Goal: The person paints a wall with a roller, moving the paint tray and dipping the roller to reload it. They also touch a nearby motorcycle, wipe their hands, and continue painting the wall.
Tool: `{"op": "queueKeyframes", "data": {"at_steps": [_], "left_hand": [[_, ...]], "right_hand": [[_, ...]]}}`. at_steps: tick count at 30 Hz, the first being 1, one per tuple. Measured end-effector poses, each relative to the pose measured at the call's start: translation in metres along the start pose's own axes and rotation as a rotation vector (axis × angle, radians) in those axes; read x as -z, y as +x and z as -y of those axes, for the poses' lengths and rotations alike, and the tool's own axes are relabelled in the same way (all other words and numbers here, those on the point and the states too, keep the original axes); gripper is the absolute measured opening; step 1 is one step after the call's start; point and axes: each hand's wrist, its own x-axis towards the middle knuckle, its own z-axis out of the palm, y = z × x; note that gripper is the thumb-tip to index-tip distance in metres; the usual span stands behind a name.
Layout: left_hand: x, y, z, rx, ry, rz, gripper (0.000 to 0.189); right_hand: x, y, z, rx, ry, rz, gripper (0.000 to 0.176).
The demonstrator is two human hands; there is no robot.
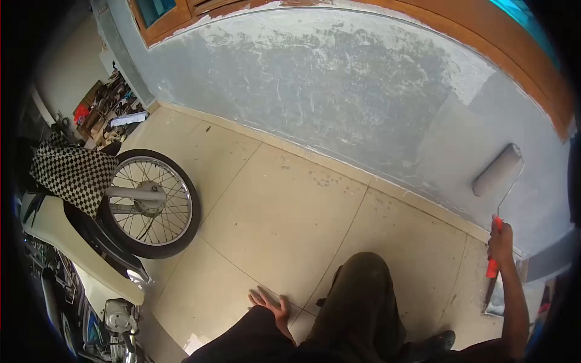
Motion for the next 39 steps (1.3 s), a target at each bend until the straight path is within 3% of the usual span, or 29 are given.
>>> {"op": "queueKeyframes", "data": {"at_steps": [2, 3, 6, 16, 21, 25, 30, 35, 37, 39], "left_hand": [[-0.012, -0.02, -0.017, -0.008, -0.029, -0.006, 0.092], [0.014, 0.036, 0.026, -0.023, 0.013, -0.077, 0.092], [-0.006, 0.018, 0.015, -0.006, 0.001, -0.083, 0.095], [0.031, 0.02, 0.002, 0.075, -0.025, 0.148, 0.105], [0.035, 0.019, -0.002, 0.097, -0.065, 0.166, 0.105], [0.043, 0.02, -0.004, 0.123, -0.056, 0.194, 0.104], [0.045, 0.016, -0.014, 0.138, -0.039, 0.115, 0.101], [0.043, 0.012, -0.021, 0.128, -0.027, 0.066, 0.099], [0.048, 0.011, -0.025, 0.173, -0.023, 0.079, 0.098], [0.047, 0.015, -0.025, 0.152, 0.021, 0.143, 0.1]], "right_hand": [[-0.002, 0.003, 0.019, 0.021, 0.101, 0.057, 0.031], [-0.06, -0.025, 0.054, 0.0, 0.214, 0.036, 0.035], [-0.057, -0.032, 0.108, 0.063, 0.18, 0.159, 0.041], [-0.171, 0.0, 0.279, 0.397, 0.23, 0.397, 0.046], [-0.176, 0.001, 0.327, 0.443, 0.214, 0.448, 0.046], [-0.133, 0.015, 0.271, 0.493, 0.113, 0.398, 0.047], [-0.014, 0.002, 0.162, 0.387, -0.111, 0.215, 0.047], [0.081, 0.046, -0.052, 0.389, -0.262, -0.113, 0.045], [0.121, 0.062, -0.136, 0.327, -0.296, -0.234, 0.047], [0.153, 0.04, -0.15, 0.047, -0.204, -0.288, 0.048]]}}
